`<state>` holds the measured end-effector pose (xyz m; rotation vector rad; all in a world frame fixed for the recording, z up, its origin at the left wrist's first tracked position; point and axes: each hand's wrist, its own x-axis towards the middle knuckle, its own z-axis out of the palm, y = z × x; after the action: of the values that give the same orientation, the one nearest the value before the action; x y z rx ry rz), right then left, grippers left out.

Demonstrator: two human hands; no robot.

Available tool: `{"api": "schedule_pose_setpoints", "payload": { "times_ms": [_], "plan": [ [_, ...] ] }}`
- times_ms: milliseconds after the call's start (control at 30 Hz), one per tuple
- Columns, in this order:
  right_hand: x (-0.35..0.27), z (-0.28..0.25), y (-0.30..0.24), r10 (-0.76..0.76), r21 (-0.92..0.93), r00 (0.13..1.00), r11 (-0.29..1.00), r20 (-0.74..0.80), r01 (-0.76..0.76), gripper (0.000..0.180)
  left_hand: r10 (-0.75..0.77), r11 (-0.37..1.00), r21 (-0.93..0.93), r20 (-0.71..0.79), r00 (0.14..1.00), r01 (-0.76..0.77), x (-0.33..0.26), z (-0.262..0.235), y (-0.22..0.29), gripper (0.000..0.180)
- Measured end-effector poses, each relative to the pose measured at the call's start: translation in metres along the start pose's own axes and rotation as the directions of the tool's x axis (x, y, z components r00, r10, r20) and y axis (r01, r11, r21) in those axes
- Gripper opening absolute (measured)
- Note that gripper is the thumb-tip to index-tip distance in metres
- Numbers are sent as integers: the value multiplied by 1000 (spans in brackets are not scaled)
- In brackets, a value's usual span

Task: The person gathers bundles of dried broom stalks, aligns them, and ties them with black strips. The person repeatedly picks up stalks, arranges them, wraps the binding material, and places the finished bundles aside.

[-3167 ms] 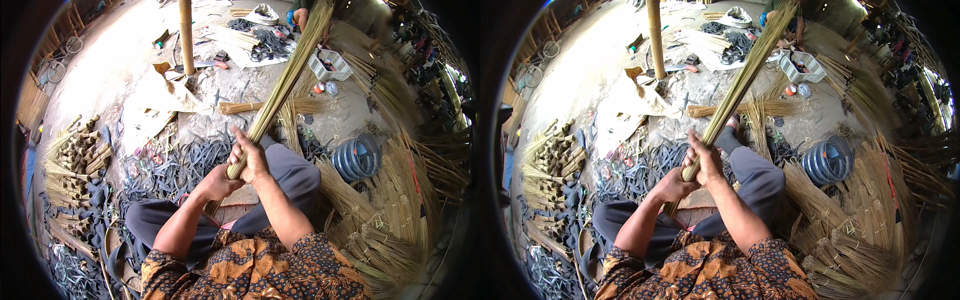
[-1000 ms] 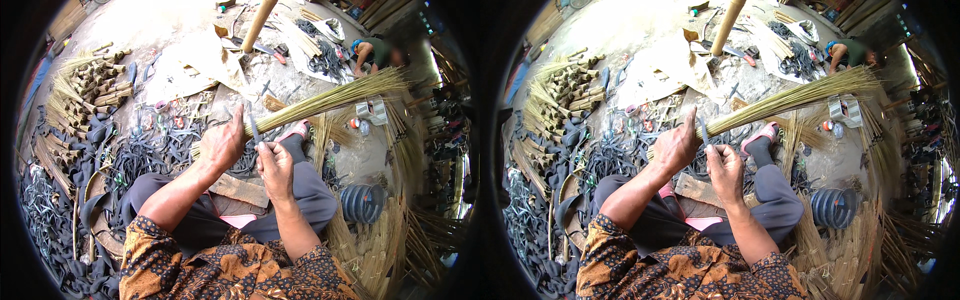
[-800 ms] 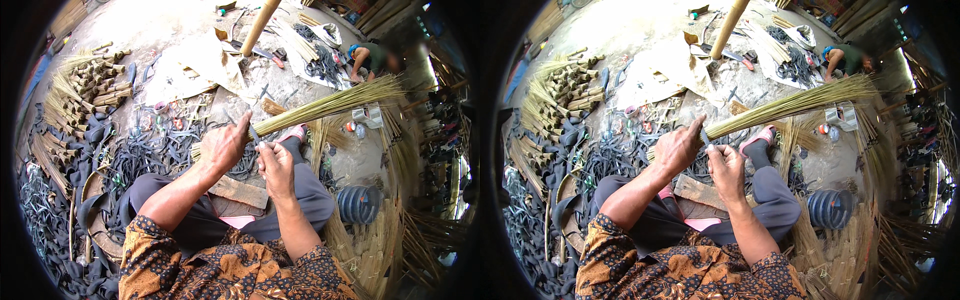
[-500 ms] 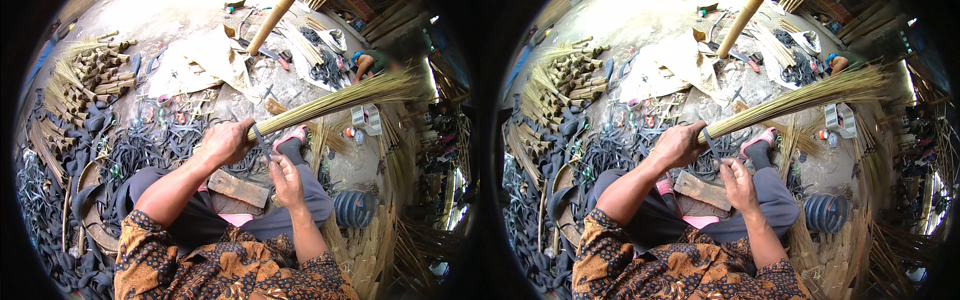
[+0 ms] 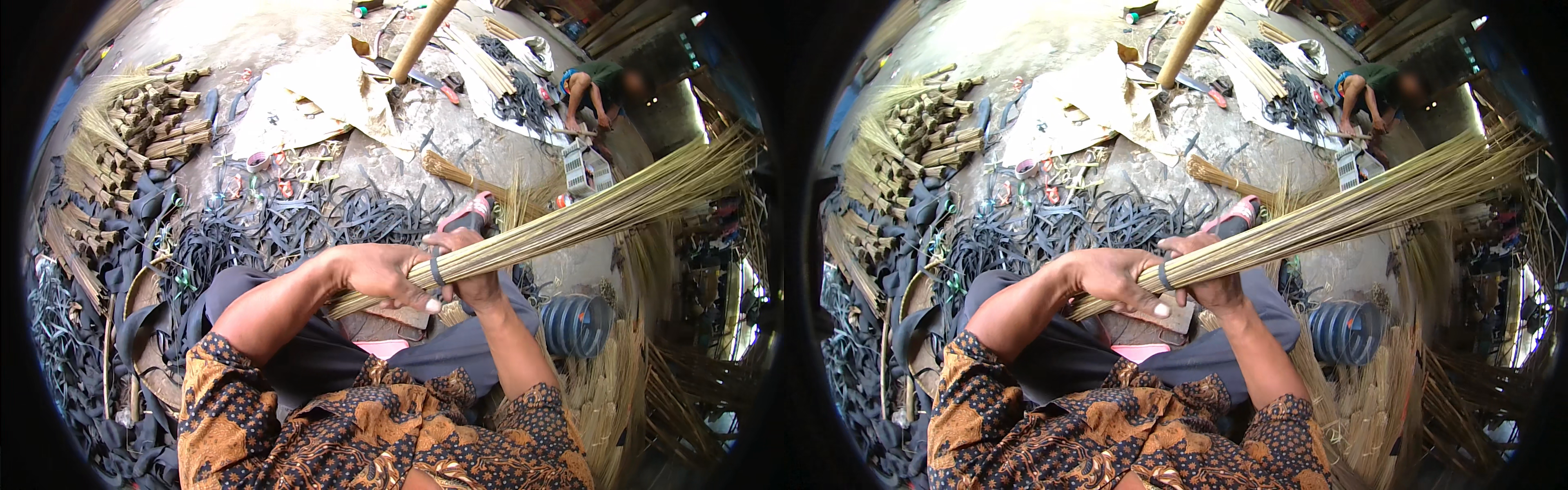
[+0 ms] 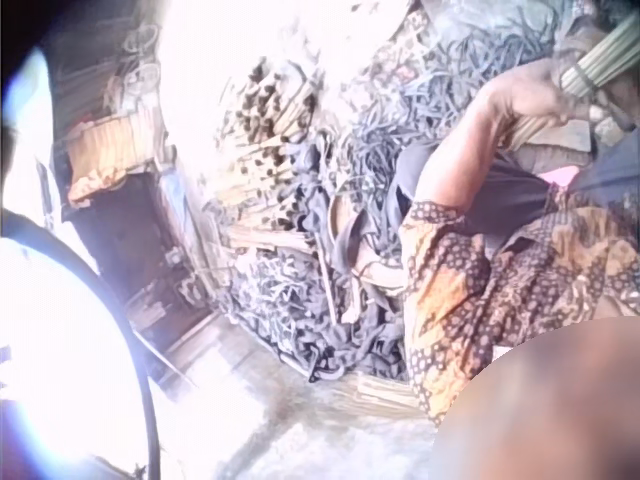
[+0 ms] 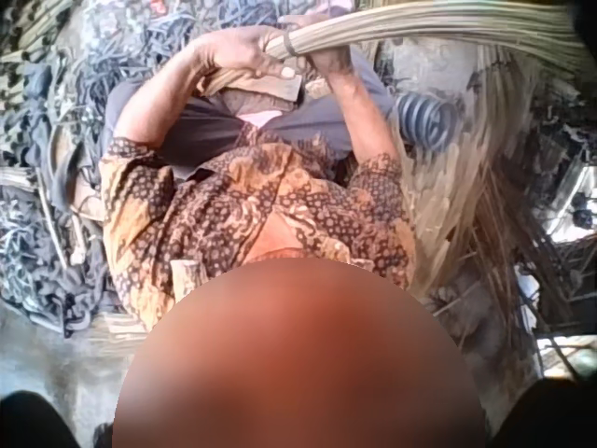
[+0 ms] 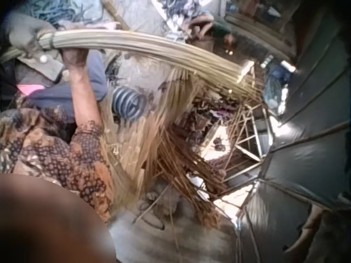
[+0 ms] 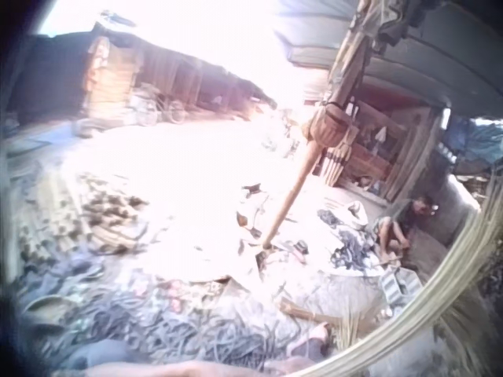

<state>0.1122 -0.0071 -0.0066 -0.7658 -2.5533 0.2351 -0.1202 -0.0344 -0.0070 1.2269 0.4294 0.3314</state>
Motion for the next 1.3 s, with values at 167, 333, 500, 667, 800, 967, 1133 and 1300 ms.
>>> {"api": "schedule_pose_setpoints", "payload": {
  "times_ms": [167,333,500,667,800,967,1133,1300],
  "plan": [
    [25,-28,-25,579,-187,705,809,409,-557,34,238,710,663,-542,806,237,13,-8,-13,42],
    [51,-21,-46,696,33,691,700,195,-714,30,250,548,674,-697,672,495,20,-10,-32,27],
    [66,14,-27,680,207,684,652,264,-729,27,320,533,681,-711,626,502,20,-14,-46,23],
    [52,28,-25,591,663,681,305,431,-684,31,302,513,671,-725,619,535,16,-20,-46,22],
    [36,41,-43,622,854,749,240,230,-461,28,360,545,635,-767,531,547,18,-25,-41,34],
    [24,31,-47,708,634,632,340,314,-695,27,496,542,648,-760,419,535,24,-26,-39,27],
    [14,19,-59,526,494,833,685,174,-536,32,332,566,565,-822,462,600,24,-30,-28,28],
    [-13,8,-47,522,400,837,741,165,-540,32,182,789,487,-768,615,375,3,-40,-12,37]
  ]
}}
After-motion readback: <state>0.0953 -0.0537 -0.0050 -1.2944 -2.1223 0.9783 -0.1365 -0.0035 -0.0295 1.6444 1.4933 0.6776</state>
